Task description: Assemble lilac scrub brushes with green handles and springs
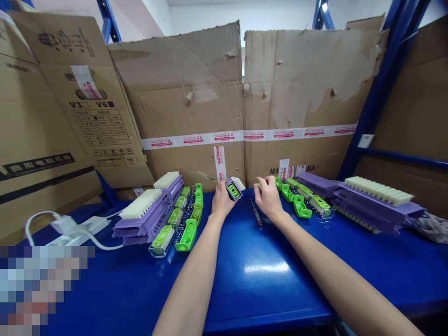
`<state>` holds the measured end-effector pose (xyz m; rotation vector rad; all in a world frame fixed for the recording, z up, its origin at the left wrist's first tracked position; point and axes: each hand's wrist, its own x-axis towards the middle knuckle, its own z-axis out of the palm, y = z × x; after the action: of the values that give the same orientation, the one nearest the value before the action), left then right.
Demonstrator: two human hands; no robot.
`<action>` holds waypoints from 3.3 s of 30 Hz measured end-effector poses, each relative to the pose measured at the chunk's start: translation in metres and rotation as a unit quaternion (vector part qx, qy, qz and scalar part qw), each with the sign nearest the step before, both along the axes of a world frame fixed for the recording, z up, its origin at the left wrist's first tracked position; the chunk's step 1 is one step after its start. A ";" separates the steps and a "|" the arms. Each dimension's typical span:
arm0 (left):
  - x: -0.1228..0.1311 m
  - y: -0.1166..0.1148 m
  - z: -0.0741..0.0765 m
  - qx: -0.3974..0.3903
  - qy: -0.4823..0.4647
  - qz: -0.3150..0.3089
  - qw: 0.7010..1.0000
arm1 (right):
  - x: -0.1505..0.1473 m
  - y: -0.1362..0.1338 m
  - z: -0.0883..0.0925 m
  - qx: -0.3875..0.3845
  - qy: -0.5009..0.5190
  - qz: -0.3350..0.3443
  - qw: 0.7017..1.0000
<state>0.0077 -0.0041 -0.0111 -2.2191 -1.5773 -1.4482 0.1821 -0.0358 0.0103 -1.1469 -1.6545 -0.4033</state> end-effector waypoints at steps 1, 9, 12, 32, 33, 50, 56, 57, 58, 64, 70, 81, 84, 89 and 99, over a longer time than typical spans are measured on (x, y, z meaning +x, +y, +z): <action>0.000 0.000 0.000 0.000 0.004 0.001 1.000 | -0.003 -0.001 0.000 0.003 -0.008 0.011 1.000; 0.002 -0.003 0.002 0.067 0.100 0.006 0.993 | -0.019 -0.011 0.006 -0.005 0.079 0.104 0.991; 0.001 -0.003 0.002 0.083 0.110 0.015 0.990 | -0.021 -0.009 0.006 -0.037 0.156 0.139 0.977; 0.003 -0.005 0.005 0.095 0.200 -0.001 0.975 | -0.019 -0.006 0.001 -0.088 0.134 0.153 0.975; 0.003 -0.006 0.005 0.095 0.201 0.001 0.975 | -0.018 -0.006 0.000 -0.085 0.122 0.151 0.977; 0.005 -0.009 0.008 0.102 0.216 0.028 0.971 | -0.022 -0.004 -0.004 -0.099 0.140 0.123 0.977; 0.005 -0.011 0.010 0.108 0.218 0.000 0.970 | -0.017 -0.003 -0.001 -0.129 0.151 0.129 0.972; 0.005 -0.011 0.010 0.111 0.217 -0.004 0.970 | -0.016 -0.003 0.000 -0.132 0.148 0.131 0.971; 0.005 -0.011 0.010 0.115 0.217 -0.008 0.969 | -0.015 -0.003 0.001 -0.137 0.143 0.132 0.971; 0.007 -0.010 0.008 0.127 0.228 -0.029 0.965 | -0.012 -0.002 0.002 -0.153 0.101 0.139 0.973; 0.009 -0.012 0.010 0.112 0.265 -0.015 0.958 | -0.014 0.001 0.000 -0.135 0.076 0.117 0.981; 0.011 -0.013 0.006 0.134 0.245 -0.036 0.960 | -0.016 -0.005 0.011 -0.157 0.007 0.075 0.985; 0.011 -0.014 0.006 0.126 0.245 -0.021 0.961 | -0.016 -0.005 0.015 -0.155 -0.007 0.088 0.984; 0.010 -0.016 0.009 0.117 0.270 -0.006 0.956 | -0.013 -0.003 0.013 -0.158 -0.013 0.107 0.981; 0.008 -0.015 0.012 0.157 0.262 0.041 0.951 | -0.016 -0.001 -0.006 -0.124 0.017 0.148 0.981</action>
<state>0.0159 -0.0188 0.0005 -2.0819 -1.1581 -0.8988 0.1656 -0.0372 0.0042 -1.0564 -1.8474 0.0129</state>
